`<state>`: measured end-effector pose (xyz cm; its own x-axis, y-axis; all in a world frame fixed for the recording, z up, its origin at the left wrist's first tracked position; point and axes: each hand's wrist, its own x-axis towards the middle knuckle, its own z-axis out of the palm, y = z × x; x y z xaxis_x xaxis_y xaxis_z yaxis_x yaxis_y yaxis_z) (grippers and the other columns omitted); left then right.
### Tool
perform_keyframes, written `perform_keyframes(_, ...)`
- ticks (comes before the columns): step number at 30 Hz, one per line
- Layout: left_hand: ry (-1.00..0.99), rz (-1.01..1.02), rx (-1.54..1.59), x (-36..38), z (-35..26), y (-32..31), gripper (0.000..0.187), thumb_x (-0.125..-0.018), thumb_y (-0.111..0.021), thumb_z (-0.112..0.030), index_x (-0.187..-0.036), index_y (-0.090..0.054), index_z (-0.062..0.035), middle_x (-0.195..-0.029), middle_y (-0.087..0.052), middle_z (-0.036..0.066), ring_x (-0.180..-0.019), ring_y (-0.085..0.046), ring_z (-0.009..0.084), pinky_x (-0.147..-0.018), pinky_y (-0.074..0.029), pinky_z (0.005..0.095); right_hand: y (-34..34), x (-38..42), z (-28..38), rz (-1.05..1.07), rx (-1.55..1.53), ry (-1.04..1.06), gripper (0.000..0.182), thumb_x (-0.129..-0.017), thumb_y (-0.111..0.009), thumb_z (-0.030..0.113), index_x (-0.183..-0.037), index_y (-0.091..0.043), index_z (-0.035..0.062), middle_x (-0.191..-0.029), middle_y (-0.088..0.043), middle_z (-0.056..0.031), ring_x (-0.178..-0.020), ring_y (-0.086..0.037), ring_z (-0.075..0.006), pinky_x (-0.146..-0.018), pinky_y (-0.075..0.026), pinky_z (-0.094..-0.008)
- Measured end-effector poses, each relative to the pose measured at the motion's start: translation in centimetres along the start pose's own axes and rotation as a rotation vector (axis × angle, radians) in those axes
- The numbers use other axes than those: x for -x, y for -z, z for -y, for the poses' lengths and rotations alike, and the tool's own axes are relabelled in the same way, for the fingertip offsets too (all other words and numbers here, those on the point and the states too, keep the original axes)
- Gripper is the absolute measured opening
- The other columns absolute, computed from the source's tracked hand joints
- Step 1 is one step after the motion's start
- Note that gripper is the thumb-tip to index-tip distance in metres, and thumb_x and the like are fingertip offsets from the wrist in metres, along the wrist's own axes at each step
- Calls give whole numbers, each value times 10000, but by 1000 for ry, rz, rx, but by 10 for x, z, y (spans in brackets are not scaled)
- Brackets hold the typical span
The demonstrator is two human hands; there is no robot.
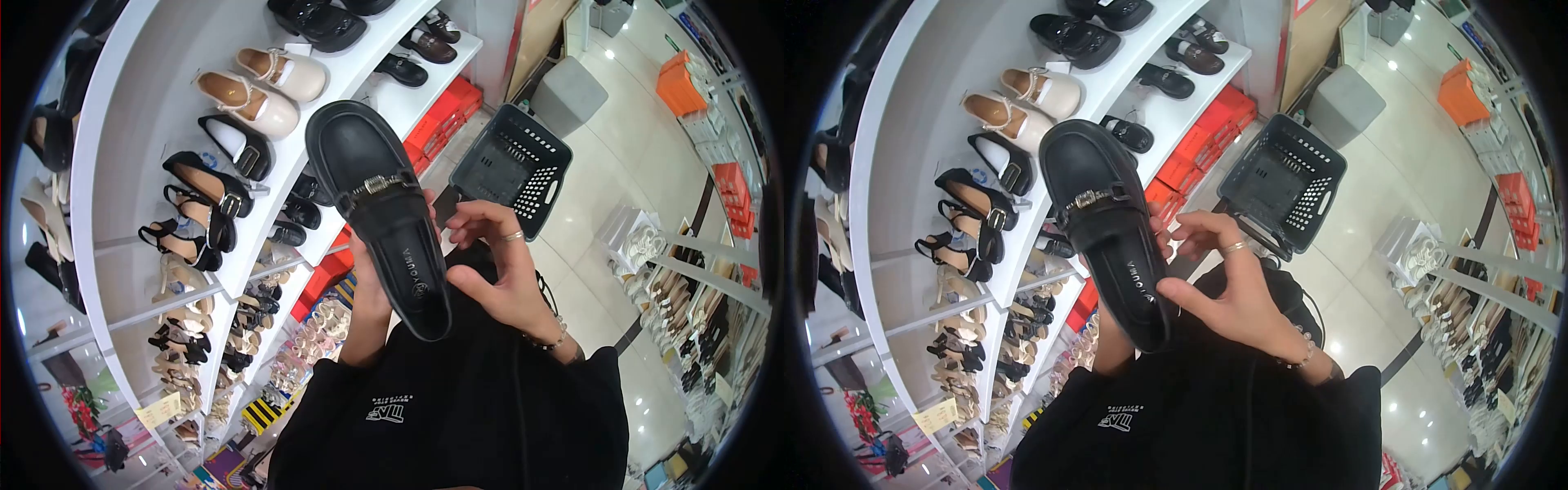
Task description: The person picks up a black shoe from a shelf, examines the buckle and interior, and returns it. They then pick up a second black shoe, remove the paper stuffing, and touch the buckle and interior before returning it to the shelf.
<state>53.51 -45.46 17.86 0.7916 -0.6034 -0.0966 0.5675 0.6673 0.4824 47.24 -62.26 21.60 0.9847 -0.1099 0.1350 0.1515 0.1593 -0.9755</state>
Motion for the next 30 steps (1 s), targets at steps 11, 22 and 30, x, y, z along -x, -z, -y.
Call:
perform_keyframes(11, -75, -290, -214, 21, -22, -13, 694, -842, -590, -503, -1284, -441, 10, -1121, -594, 116, -1004, -607, 214, -860, -507, 324, -9, -7, -6, 69, 107, 104, 433, -788, -679, 82, -1174, -491, 18, -1050, -540, -86, -905, -543, -165, -821, -423, -299)
perform_keyframes(22, -219, -313, -470, 21, -26, -23, 612, -777, -731, -281, -1235, -463, 25, -1152, -584, 113, -1053, -578, 198, -907, -462, 322, -30, -13, -6, -30, -27, -16, 552, -714, -798, 112, -1120, -431, 40, -1100, -511, -88, -941, -527, -144, -818, -437, -281)
perform_keyframes(30, -220, -331, -509, 21, -33, -17, 671, -735, -780, -295, -1232, -466, 25, -1150, -585, 109, -1062, -571, 202, -924, -441, 321, -38, -19, -13, -51, -98, -4, 517, -707, -796, 67, -1063, -421, 52, -1077, -512, -78, -897, -508, -121, -804, -434, -275)
